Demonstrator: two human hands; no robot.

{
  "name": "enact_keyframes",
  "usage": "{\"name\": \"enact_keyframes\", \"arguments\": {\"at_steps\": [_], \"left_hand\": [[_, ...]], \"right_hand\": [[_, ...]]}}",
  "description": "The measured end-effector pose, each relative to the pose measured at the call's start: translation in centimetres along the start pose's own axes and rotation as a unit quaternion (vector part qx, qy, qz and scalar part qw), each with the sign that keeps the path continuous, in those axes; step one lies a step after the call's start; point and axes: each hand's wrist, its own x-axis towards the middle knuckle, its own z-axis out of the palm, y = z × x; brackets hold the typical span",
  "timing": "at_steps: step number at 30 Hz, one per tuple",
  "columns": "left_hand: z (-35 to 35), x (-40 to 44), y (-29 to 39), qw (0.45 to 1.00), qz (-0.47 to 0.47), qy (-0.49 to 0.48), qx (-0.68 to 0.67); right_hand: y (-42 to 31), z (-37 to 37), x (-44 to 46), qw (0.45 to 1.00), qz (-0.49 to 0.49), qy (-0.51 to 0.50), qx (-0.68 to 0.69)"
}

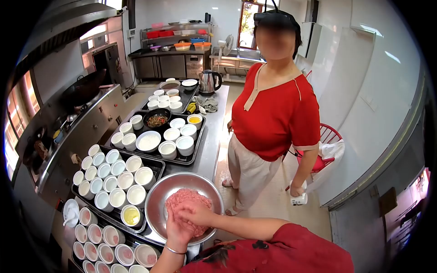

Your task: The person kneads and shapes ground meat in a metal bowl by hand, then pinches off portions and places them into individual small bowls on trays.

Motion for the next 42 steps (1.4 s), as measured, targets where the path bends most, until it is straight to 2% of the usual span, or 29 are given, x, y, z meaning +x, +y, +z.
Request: {"name": "enact_keyframes", "arguments": {"at_steps": [1, 2, 4, 5, 8, 9, 11, 13, 14, 16, 17, 19, 20, 22, 24, 26, 28, 29, 30, 31, 32, 34, 35, 37, 38, 39, 40, 41, 42], "left_hand": [[0.5, 0.0, 0.0, 1.0, 0.008, -0.002, 0.018], [0.0, 0.3, 0.1, 1.0, 0.011, -0.004, 0.019], [-1.9, 1.4, 0.1, 0.998, -0.007, -0.018, -0.052], [-1.9, 1.8, 0.0, 0.998, -0.009, -0.015, -0.053], [-2.0, 2.0, -0.3, 0.99, 0.115, -0.035, 0.076], [-1.7, 2.0, -0.1, 0.939, 0.198, -0.064, 0.275], [-1.1, 1.1, -0.1, 0.704, 0.327, -0.101, 0.622], [-0.4, 0.6, 0.0, 0.733, 0.325, -0.079, 0.592], [-3.0, 2.2, 0.1, 0.875, 0.261, -0.074, 0.401], [-5.4, 3.2, -0.1, 0.983, 0.139, -0.035, 0.116], [-4.6, 2.6, 0.0, 0.982, 0.141, -0.036, 0.116], [-2.5, 0.8, 0.0, 0.999, -0.039, -0.027, -0.019], [-2.7, 0.9, -0.2, 0.995, -0.046, -0.067, -0.066], [-2.3, 1.0, -0.4, 0.998, -0.026, -0.017, -0.05], [-2.7, 1.1, -0.4, 0.999, -0.001, 0.032, -0.035], [-4.5, 1.7, -0.5, 0.995, 0.083, -0.023, 0.044], [-5.5, 2.9, -0.2, 0.993, 0.083, -0.065, 0.055], [-5.6, 3.2, -0.2, 0.988, 0.085, -0.108, 0.065], [-4.1, 2.4, -0.1, 0.988, 0.084, -0.108, 0.065], [-2.3, 1.2, 0.1, 0.925, 0.142, -0.105, 0.335], [-1.1, 0.5, 0.2, 0.788, 0.19, -0.094, 0.578], [-2.4, 1.6, -0.1, 0.817, 0.22, -0.075, 0.527], [-2.5, 1.6, -0.1, 0.87, 0.2, -0.064, 0.446], [-2.8, 1.6, 0.1, 0.949, 0.174, -0.035, 0.26], [-3.4, 1.7, 0.6, 0.981, 0.099, -0.067, 0.155], [-3.8, 1.5, 0.9, 0.994, 0.02, -0.095, 0.047], [-4.3, 1.0, 0.5, 0.995, -0.047, -0.076, -0.05], [-4.0, 0.9, 0.1, 0.995, -0.042, -0.07, -0.053], [-4.1, 0.8, 0.0, 0.992, -0.048, -0.101, -0.064]], "right_hand": [[-0.2, -0.1, 0.3, 0.988, -0.12, -0.022, -0.094], [-0.6, -0.1, 0.3, 0.988, -0.124, -0.023, -0.094], [-1.7, -0.4, 0.2, 0.98, 0.122, 0.071, 0.138], [-1.3, -0.5, 0.3, 0.98, 0.125, 0.071, 0.138], [-3.0, -1.1, -0.3, 0.788, 0.291, 0.047, 0.541], [-4.1, -1.0, -0.2, 0.789, 0.289, 0.042, 0.54], [-5.2, -0.6, -0.2, 0.661, 0.469, 0.079, 0.581], [-0.7, -0.7, -0.6, 0.644, 0.473, 0.013, 0.601], [-0.6, -0.6, -0.5, 0.735, 0.394, 0.016, 0.551], [0.7, 0.0, -0.1, 0.875, 0.292, 0.064, 0.38], [0.1, 0.0, 0.1, 0.876, 0.29, 0.062, 0.38], [-1.4, -0.2, 0.3, 0.987, 0.156, -0.027, 0.003], [-1.5, -0.2, 0.2, 0.987, 0.157, -0.025, 0.002], [-1.5, 0.2, 0.0, 0.991, -0.018, -0.083, -0.102], [-1.4, 0.1, 0.1, 0.999, 0.038, -0.018, 0.005], [-1.1, 0.0, 0.2, 0.988, 0.095, 0.046, 0.114], [-0.8, -0.5, 0.2, 0.827, 0.269, 0.108, 0.481], [-0.9, -0.8, 0.0, 0.828, 0.267, 0.11, 0.481], [-1.1, -1.2, -0.5, 0.765, 0.273, 0.013, 0.584], [-1.2, -1.2, -0.7, 0.726, 0.27, -0.035, 0.632], [-1.4, -1.3, -0.9, 0.684, 0.271, -0.084, 0.672], [-1.7, -0.8, -0.7, 0.643, 0.448, 0.019, 0.621], [-1.5, -0.6, -0.6, 0.643, 0.448, 0.019, 0.621], [-0.2, -0.2, -0.6, 0.705, 0.401, 0.035, 0.583], [0.0, -0.1, -0.2, 0.842, 0.245, 0.016, 0.479], [0.1, 0.0, -0.4, 0.842, 0.246, 0.016, 0.48], [0.1, 0.5, -0.7, 0.939, 0.204, 0.006, 0.278], [-0.8, 0.8, -0.6, 0.987, 0.151, -0.009, 0.063], [0.1, 1.0, -0.7, 0.999, -0.001, -0.032, -0.028]]}}
